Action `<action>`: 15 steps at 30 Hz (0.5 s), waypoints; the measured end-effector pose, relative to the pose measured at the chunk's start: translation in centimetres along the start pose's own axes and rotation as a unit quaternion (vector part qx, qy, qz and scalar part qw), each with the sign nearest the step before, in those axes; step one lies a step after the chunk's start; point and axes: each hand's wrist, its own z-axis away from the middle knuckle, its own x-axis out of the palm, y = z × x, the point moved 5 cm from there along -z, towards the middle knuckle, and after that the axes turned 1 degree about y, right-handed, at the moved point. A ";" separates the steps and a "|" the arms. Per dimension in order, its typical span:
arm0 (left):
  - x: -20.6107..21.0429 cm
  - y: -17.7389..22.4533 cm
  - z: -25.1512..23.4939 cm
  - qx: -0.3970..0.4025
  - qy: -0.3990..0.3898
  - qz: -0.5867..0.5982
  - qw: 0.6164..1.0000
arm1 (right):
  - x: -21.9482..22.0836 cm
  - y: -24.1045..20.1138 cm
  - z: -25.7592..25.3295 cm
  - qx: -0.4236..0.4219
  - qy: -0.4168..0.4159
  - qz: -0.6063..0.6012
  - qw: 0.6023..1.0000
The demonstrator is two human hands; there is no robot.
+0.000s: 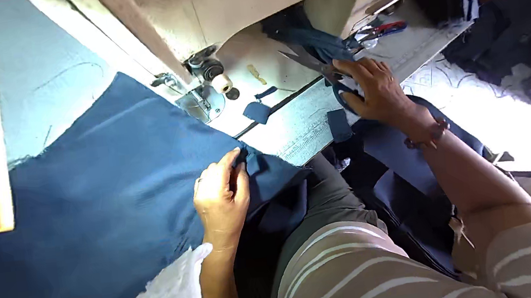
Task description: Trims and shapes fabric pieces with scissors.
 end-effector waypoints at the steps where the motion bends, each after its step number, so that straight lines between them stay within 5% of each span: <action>1: 0.2 0.1 -0.1 0.002 -0.019 -0.020 1.000 | 0.1 1.2 -0.6 0.006 0.002 0.003 1.000; 4: 0.5 0.5 -0.8 0.007 -0.082 -0.049 0.995 | 0.5 1.8 -1.6 0.029 -0.003 0.044 0.999; 6: 0.2 0.7 -1.6 0.013 -0.111 -0.040 0.993 | 0.5 -1.6 -2.2 0.035 0.019 0.053 0.998; 11: -0.8 0.5 -3.0 0.054 -0.145 0.016 0.988 | 4.7 -15.9 -0.8 -0.027 0.007 -0.274 0.961; 15: -1.5 0.6 -3.6 0.153 -0.134 -0.028 0.979 | 9.3 -19.4 -0.5 -0.082 0.040 -0.162 0.983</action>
